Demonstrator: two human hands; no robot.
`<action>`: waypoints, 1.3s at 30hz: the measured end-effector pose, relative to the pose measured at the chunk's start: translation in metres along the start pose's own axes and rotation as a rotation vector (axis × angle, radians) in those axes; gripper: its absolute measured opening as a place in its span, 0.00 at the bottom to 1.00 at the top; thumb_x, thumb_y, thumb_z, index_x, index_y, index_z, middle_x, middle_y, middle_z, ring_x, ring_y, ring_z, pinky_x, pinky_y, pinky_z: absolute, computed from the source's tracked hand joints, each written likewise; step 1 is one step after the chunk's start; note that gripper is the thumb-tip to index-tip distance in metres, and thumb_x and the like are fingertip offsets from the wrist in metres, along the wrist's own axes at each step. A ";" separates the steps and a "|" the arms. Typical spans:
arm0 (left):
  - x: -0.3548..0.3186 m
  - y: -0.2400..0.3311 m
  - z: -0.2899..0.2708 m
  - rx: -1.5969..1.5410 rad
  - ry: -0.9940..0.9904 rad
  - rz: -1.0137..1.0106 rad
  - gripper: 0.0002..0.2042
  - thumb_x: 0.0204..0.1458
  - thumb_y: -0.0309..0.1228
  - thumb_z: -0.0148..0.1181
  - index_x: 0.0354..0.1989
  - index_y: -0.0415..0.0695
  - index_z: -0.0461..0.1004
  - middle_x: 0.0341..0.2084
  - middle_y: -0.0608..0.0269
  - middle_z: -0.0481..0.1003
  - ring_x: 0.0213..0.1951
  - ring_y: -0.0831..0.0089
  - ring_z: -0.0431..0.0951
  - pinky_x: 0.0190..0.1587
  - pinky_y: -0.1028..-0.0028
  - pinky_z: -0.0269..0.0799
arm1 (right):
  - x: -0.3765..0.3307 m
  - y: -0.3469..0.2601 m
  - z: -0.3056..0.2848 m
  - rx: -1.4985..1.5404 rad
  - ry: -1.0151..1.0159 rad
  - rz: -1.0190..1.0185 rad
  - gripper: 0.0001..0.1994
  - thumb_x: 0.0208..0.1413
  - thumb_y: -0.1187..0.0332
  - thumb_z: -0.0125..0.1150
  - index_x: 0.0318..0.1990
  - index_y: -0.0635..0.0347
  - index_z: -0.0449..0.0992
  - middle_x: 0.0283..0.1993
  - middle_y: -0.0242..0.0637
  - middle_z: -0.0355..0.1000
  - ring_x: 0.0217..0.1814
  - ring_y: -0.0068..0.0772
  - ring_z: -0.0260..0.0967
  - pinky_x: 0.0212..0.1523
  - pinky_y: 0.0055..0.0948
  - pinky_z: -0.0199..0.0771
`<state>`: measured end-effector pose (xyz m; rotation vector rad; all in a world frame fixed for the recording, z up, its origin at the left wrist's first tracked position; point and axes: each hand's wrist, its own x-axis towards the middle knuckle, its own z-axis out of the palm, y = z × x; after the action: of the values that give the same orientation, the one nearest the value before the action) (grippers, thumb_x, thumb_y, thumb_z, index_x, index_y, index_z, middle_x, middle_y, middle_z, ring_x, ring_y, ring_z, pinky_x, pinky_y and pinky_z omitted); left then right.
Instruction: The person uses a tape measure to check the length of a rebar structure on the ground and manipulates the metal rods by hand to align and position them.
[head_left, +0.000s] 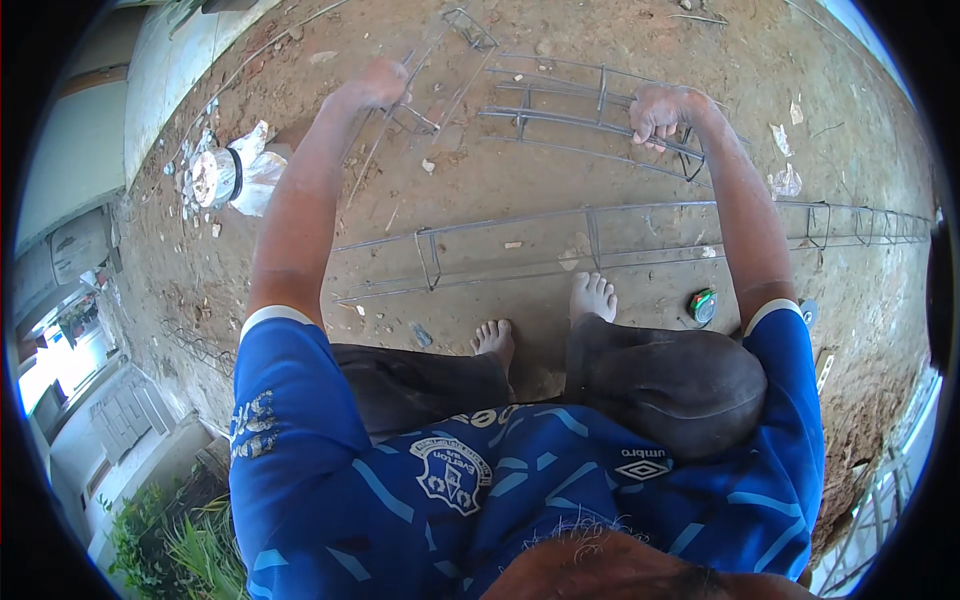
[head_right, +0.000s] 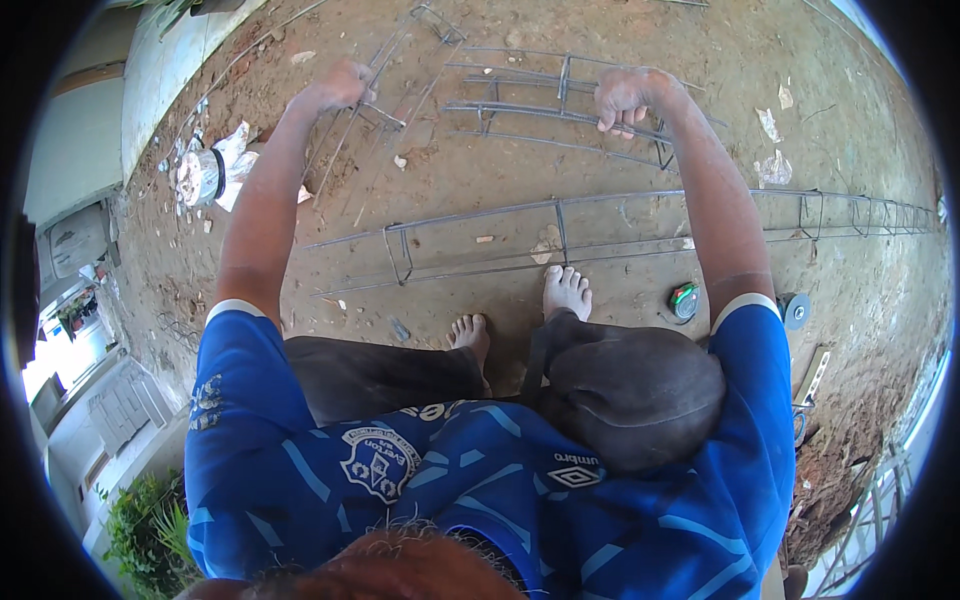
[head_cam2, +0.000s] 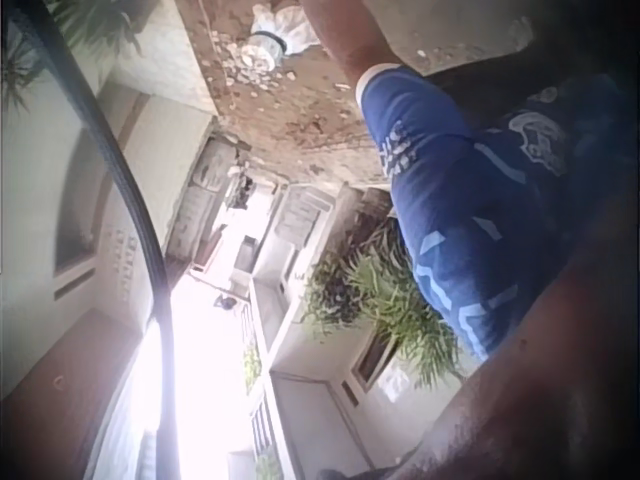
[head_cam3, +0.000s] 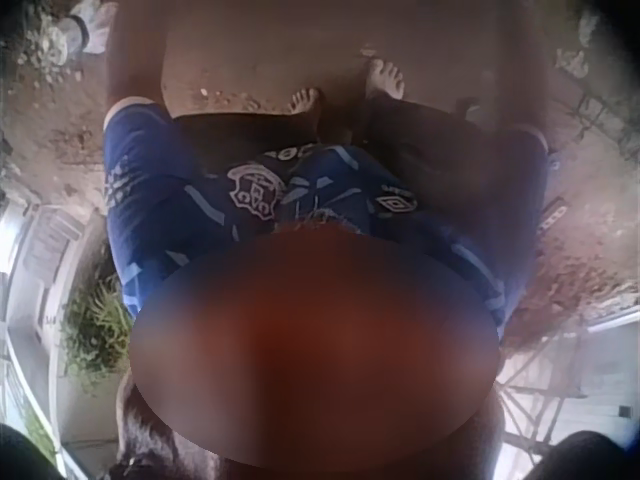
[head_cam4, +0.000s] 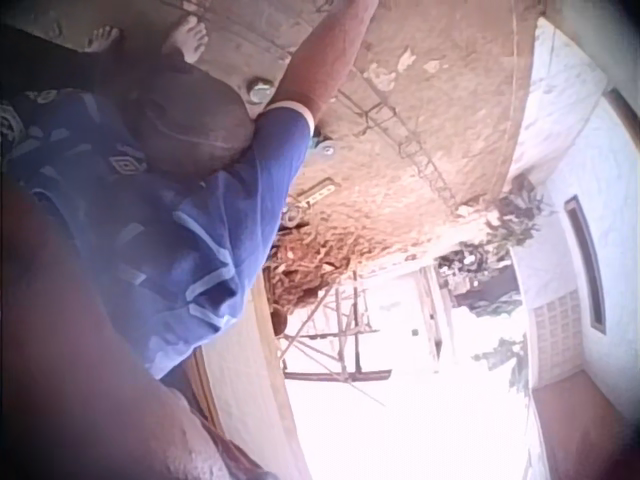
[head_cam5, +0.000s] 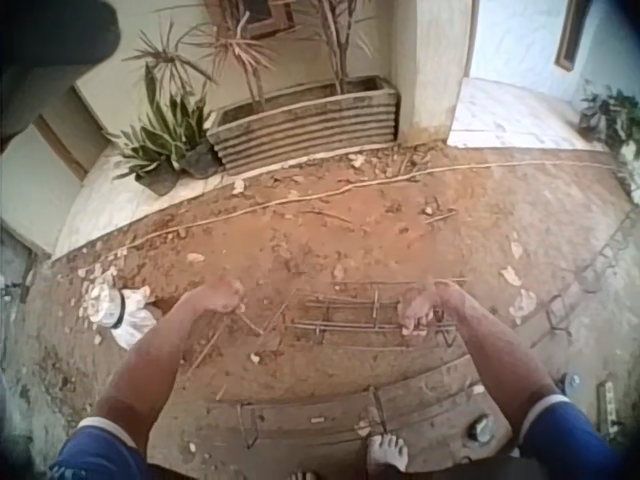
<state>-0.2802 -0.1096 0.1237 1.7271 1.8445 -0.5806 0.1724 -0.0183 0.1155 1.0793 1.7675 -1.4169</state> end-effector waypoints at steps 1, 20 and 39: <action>-0.002 -0.006 0.007 -0.136 -0.002 0.030 0.13 0.44 0.34 0.65 0.38 0.42 0.80 0.35 0.50 0.80 0.40 0.65 0.79 0.44 0.66 0.73 | -0.001 0.000 0.001 0.000 -0.007 -0.002 0.07 0.47 0.71 0.65 0.32 0.65 0.78 0.26 0.39 0.76 0.25 0.30 0.75 0.22 0.28 0.63; 0.012 -0.042 0.076 -0.655 0.173 -0.157 0.15 0.55 0.32 0.59 0.48 0.38 0.75 0.35 0.59 0.80 0.34 0.71 0.80 0.41 0.69 0.74 | -0.006 -0.003 -0.004 -0.089 0.064 -0.027 0.07 0.45 0.67 0.64 0.24 0.60 0.78 0.21 0.37 0.75 0.19 0.24 0.65 0.23 0.29 0.60; -0.007 0.079 -0.033 -1.745 0.183 0.060 0.07 0.59 0.24 0.57 0.41 0.32 0.70 0.31 0.55 0.75 0.32 0.64 0.79 0.39 0.66 0.80 | -0.012 -0.062 -0.031 0.664 0.625 -0.240 0.06 0.52 0.67 0.64 0.28 0.59 0.78 0.25 0.32 0.76 0.24 0.19 0.65 0.25 0.25 0.61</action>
<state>-0.2041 -0.0869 0.1581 0.5480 1.3996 1.0239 0.1242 0.0038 0.1619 1.8630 1.9232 -2.0579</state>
